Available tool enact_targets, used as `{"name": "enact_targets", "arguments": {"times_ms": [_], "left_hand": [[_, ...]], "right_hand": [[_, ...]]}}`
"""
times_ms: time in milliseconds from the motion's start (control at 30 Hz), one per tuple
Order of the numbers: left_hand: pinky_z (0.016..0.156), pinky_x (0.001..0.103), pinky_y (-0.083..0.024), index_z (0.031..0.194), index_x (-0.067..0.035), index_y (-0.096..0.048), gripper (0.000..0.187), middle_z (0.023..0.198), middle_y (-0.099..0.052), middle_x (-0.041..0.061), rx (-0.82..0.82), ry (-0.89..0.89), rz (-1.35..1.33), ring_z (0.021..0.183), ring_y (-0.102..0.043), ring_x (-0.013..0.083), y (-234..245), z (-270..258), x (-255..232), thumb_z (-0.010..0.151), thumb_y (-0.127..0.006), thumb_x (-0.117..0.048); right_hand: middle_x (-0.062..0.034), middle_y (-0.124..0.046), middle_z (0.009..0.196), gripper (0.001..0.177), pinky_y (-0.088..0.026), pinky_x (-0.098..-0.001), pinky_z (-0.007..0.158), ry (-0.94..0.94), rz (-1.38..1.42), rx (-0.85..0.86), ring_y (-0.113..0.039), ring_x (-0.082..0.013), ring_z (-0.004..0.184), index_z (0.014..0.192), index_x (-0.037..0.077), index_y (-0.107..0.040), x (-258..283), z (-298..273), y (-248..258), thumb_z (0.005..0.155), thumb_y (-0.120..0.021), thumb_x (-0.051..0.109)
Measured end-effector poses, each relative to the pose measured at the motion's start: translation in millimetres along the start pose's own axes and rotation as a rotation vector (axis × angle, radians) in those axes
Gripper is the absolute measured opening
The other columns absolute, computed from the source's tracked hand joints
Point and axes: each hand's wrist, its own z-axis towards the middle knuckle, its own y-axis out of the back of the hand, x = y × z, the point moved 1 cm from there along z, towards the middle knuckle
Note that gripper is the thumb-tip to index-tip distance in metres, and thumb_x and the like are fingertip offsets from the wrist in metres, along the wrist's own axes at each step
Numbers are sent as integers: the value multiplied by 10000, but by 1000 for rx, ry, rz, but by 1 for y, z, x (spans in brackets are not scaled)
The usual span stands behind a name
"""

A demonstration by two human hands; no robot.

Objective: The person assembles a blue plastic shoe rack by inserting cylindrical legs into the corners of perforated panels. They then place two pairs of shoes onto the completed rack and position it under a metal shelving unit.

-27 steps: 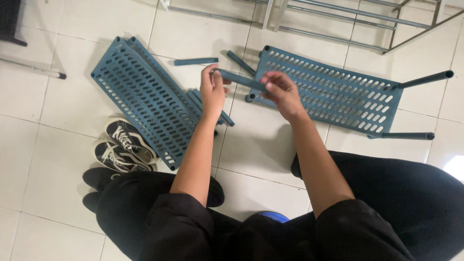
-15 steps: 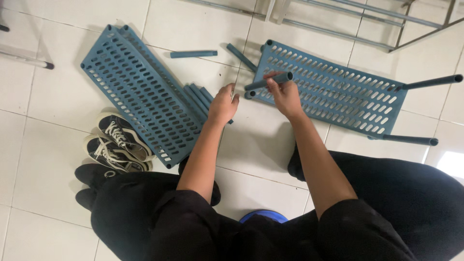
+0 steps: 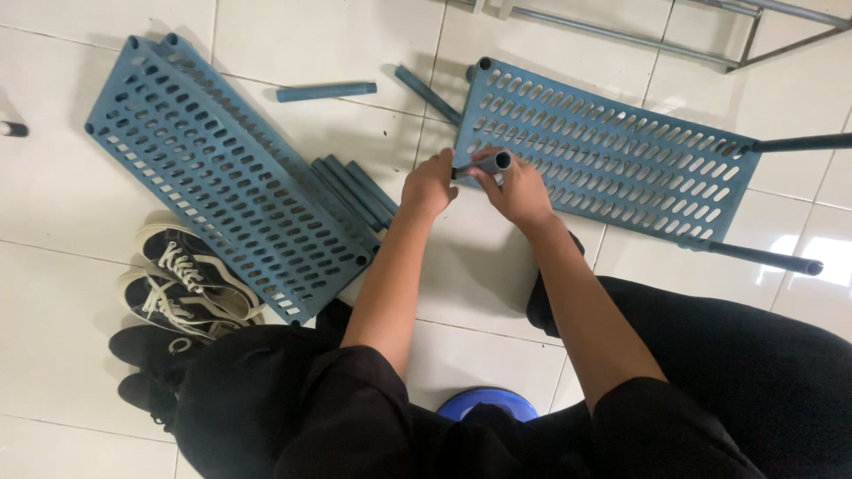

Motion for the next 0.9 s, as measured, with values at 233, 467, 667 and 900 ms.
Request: {"name": "enact_targets", "arguments": {"times_ms": [233, 467, 667, 900], "left_hand": [[863, 466, -548, 1364, -133, -518, 484, 1111, -707, 121, 60, -94, 137, 1079, -673, 331, -11, 29, 6, 905, -671, -130], [849, 452, -549, 1332, -185, -573, 503, 1106, -725, 78, -26, -178, 94, 1051, -681, 305, -5, 19, 21, 844, -662, -102], [845, 480, -550, 1316, -178, -596, 387, 1004, -745, 125, -34, -42, 88, 987, -701, 346, -9, 13, 23, 939, -683, -195], [838, 478, -545, 1342, -165, -569, 513, 1024, -739, 152, -39, -3, -13, 988, -696, 361, -11, 11, 24, 857, -734, -182]], "right_hand": [[-102, -736, 1149, 323, -583, -416, 831, 98, 1, 58, -710, -356, 1019, 1155, 90, -627, 0, -4, -13, 919, -800, 227], [-107, -750, 1085, 342, -588, -420, 774, 59, 0, 59, -726, -351, 930, 1159, 105, -632, -6, -2, -22, 924, -812, 278], [-134, -747, 931, 402, -581, -440, 674, -46, -71, 35, -727, -382, 815, 1113, 96, -625, -14, -6, -36, 899, -848, 354], [-118, -773, 996, 416, -584, -441, 667, -32, -126, -45, -733, -370, 825, 1082, 64, -594, -23, -18, -55, 921, -832, 366]]}}
